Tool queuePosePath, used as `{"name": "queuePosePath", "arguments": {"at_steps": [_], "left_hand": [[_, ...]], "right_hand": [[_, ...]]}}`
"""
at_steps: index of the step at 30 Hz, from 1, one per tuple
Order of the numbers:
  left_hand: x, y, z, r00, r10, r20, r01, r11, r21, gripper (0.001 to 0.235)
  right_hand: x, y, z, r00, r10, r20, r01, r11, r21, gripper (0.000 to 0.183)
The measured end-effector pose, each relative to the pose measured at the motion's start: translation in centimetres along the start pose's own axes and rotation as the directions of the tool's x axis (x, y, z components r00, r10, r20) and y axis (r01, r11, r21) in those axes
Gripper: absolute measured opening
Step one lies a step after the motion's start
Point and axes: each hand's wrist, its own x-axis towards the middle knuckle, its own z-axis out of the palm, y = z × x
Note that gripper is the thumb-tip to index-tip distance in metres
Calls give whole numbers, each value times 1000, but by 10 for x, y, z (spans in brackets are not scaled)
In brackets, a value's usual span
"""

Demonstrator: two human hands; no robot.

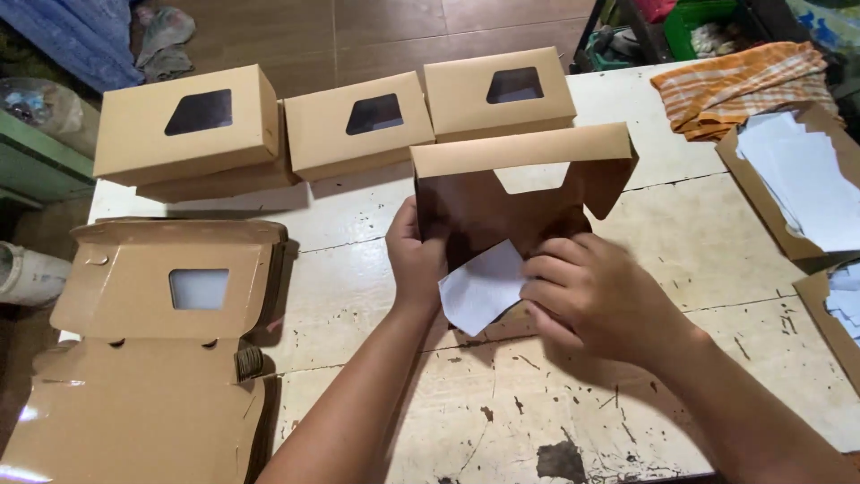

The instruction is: A person is shown from an overhead perspective assembling a cardboard food box by folding the sides and tucking the flaps, then placing a white paper liner inside.

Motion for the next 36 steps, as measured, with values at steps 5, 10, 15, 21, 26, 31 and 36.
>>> {"name": "queuePosePath", "arguments": {"at_steps": [5, 10, 15, 21, 26, 31, 36], "left_hand": [[-1, 2, -1, 1000, 0, 11, 0, 1000, 28, 11], [-4, 7, 0, 999, 19, 39, -19, 1000, -2, 16], [-3, 5, 0, 996, 58, 67, -59, 998, 15, 16], [-5, 7, 0, 997, 52, 60, -53, 998, 26, 12], [-7, 11, 0, 999, 15, 37, -16, 999, 40, 15], [-7, 15, 0, 999, 6, 39, -8, 999, 46, 15], [-1, -8, -6, 995, 82, 62, -80, 996, -32, 15]], "right_hand": [[21, -35, -7, 999, 24, 22, -28, 979, 200, 44], [19, -44, 9, 933, 101, 344, -180, 962, 206, 68], [19, -45, 3, 895, 353, 274, -320, 934, -160, 70], [28, -61, 17, 953, 277, 121, -275, 961, -36, 54], [39, -79, 27, 973, 229, 41, -220, 963, -156, 53], [46, -92, 38, 950, 309, 31, -304, 946, -109, 33], [49, -86, 38, 930, 352, 104, -348, 936, -51, 32]]}}
